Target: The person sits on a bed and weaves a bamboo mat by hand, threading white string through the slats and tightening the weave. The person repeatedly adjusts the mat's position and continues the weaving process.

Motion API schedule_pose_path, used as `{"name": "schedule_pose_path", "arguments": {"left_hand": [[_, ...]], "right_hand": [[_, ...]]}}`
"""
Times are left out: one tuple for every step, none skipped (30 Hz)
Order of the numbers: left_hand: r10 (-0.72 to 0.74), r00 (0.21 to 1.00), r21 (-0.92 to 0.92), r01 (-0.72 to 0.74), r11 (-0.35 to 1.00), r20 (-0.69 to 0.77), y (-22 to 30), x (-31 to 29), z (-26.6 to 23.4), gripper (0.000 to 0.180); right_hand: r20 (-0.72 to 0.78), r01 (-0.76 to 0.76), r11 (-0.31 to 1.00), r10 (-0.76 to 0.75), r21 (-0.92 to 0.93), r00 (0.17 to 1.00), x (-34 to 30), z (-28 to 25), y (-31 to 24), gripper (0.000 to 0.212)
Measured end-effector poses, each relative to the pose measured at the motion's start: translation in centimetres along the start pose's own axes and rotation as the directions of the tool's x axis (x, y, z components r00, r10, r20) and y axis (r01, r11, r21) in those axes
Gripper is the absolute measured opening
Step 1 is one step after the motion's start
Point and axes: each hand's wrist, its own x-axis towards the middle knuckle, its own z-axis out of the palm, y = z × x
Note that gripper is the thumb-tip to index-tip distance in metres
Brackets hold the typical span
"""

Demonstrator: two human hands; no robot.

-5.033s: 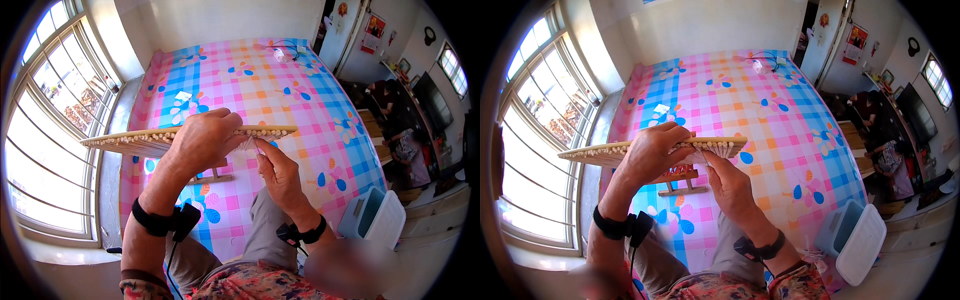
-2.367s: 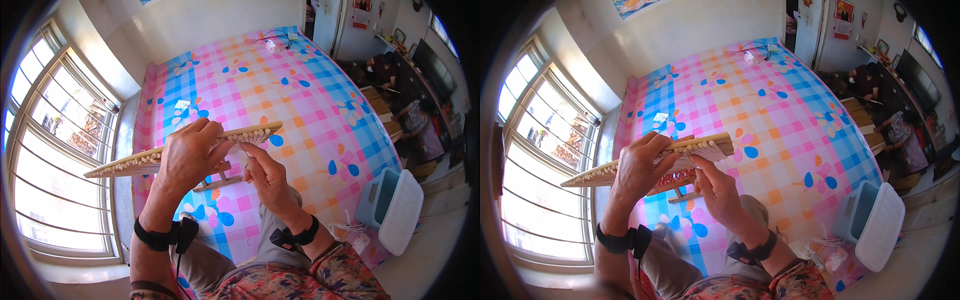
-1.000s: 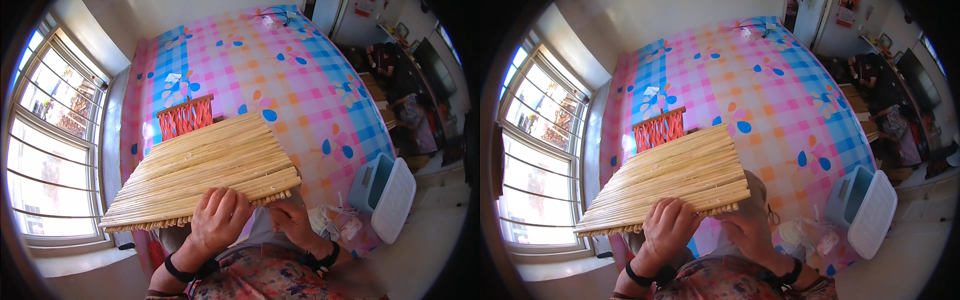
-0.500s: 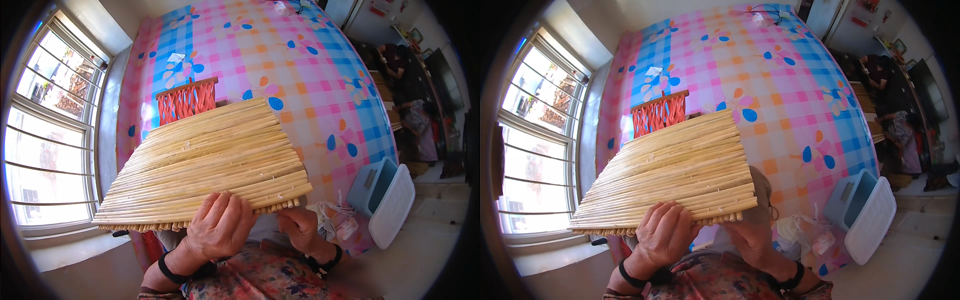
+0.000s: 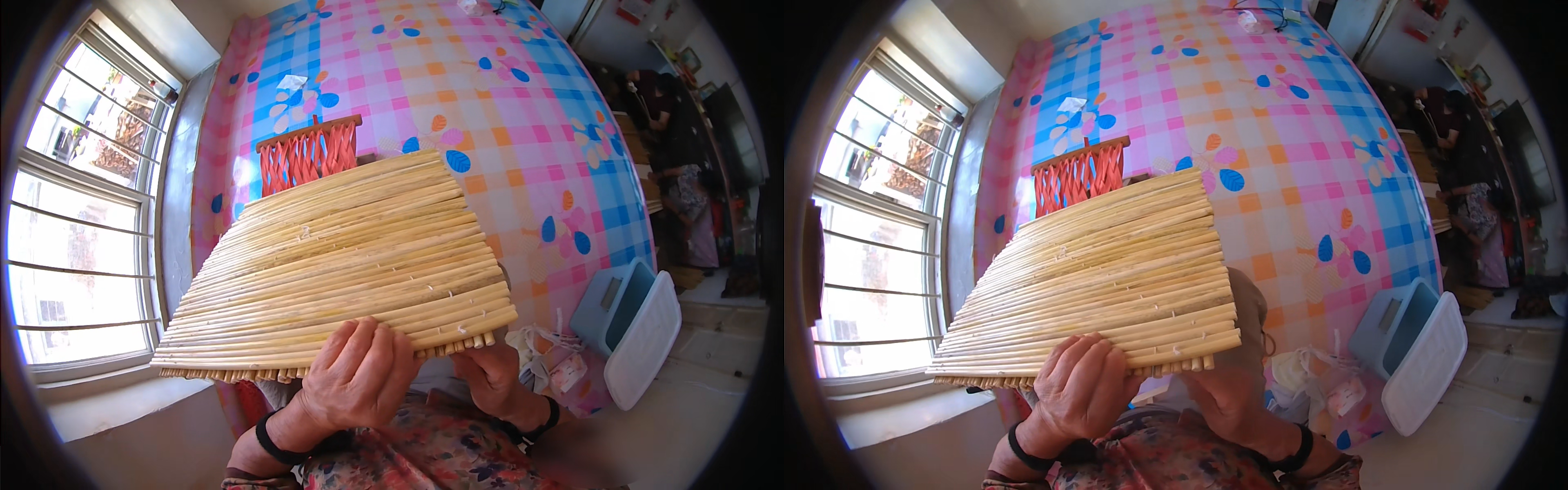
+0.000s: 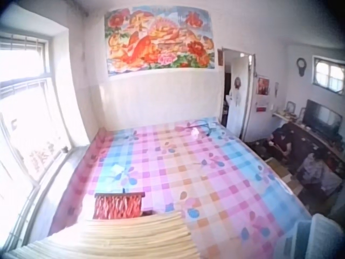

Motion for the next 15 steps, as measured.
{"name": "schedule_pose_path", "arguments": {"left_hand": [[0.004,1.000,-0.002,-0.004,1.000,-0.001,0.0,0.0,0.0,0.025],[0.005,1.000,0.007,-0.005,1.000,0.002,-0.1,-0.1,0.0,0.023],[0.006,1.000,0.015,-0.006,1.000,0.005,-0.1,-0.2,0.1,0.022],[0.007,1.000,0.023,-0.007,1.000,0.007,-0.1,-0.3,0.1,0.021],[0.010,1.000,0.022,-0.010,1.000,0.009,-0.1,-0.3,0.1,0.021],[0.009,1.000,0.024,-0.010,1.000,0.013,-0.1,-0.3,-0.1,0.020],[0.009,1.000,0.025,-0.010,1.000,0.017,-0.1,-0.3,-0.2,0.020],[0.011,1.000,0.021,-0.011,1.000,0.017,0.0,-0.4,-0.1,0.019],[0.015,1.000,0.019,-0.016,1.000,0.015,0.1,-0.4,0.1,0.019],[0.020,1.000,0.016,-0.020,1.000,0.012,0.2,-0.5,0.3,0.019],[0.025,1.000,0.018,-0.026,1.000,0.018,0.1,-0.7,0.2,0.018],[0.028,0.999,0.015,-0.029,0.999,0.025,0.1,-0.9,0.2,0.018],[0.031,0.999,0.013,-0.032,0.999,0.031,0.1,-1.0,0.2,0.018],[0.022,1.000,0.020,-0.022,1.000,0.015,0.1,-1.1,0.3,0.018],[0.015,1.000,0.026,-0.015,1.000,-0.002,0.2,-1.1,0.5,0.018]], "right_hand": [[0.000,0.009,1.000,-0.009,-0.009,1.000,0.1,0.0,0.0,0.017],[0.000,0.019,1.000,-0.019,-0.017,1.000,0.1,0.0,-0.1,0.018],[0.000,0.004,1.000,-0.004,-0.008,1.000,0.2,0.0,-0.1,0.017],[0.000,-0.011,1.000,0.011,0.001,1.000,0.2,0.0,-0.1,0.017],[0.001,-0.026,1.000,0.026,0.010,1.000,0.3,0.0,-0.1,0.016],[-0.018,0.018,0.999,-0.018,-0.033,1.000,0.8,0.0,-0.3,0.014],[-0.035,0.061,0.995,-0.063,-0.078,0.997,1.5,0.1,-0.5,0.013],[-0.035,0.053,0.994,-0.057,-0.094,0.998,1.7,0.1,-0.8,0.012],[-0.038,0.048,0.992,-0.053,-0.113,0.998,2.0,0.1,-1.1,0.011],[-0.025,-0.006,0.995,0.003,-0.104,1.000,2.0,0.0,-1.6,0.010],[-0.018,-0.031,0.996,0.029,-0.088,0.999,2.0,0.1,-1.7,0.010],[-0.008,-0.056,0.996,0.055,-0.071,0.998,2.0,0.1,-1.7,0.010],[-0.003,-0.051,0.998,0.051,-0.046,0.999,1.9,0.2,-1.5,0.010],[0.005,-0.044,0.998,0.044,-0.037,0.999,1.9,0.1,-1.5,0.010],[0.012,-0.036,0.999,0.037,-0.030,0.999,1.9,0.0,-1.5,0.010]]}}
